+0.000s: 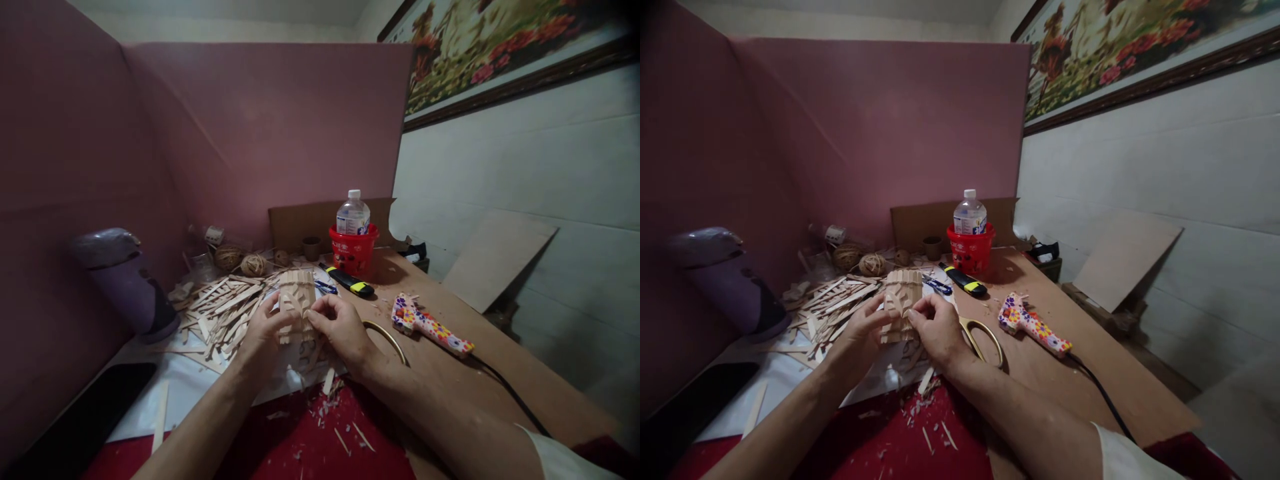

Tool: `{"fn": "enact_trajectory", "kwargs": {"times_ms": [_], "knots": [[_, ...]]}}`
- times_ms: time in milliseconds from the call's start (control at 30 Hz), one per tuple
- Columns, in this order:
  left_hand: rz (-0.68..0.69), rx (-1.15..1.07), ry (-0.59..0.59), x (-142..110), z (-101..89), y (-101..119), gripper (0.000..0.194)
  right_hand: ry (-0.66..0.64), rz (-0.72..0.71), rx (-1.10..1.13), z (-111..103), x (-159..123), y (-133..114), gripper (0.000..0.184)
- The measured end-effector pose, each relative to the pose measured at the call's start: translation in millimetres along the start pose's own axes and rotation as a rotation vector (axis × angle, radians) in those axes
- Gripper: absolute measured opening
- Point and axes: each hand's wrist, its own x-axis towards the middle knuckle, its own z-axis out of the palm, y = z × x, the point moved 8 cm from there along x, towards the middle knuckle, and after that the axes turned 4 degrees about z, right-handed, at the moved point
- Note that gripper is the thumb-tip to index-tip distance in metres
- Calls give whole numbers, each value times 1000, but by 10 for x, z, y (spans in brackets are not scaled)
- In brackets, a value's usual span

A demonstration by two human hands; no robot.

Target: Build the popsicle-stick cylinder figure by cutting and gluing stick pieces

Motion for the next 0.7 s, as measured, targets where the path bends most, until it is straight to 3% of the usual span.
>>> {"fn": "enact_trajectory", "kwargs": {"times_ms": [700], "knots": [[45,72,-13,35,16,-4,37,28,-7,-85,-9,1,-52,8]]}}
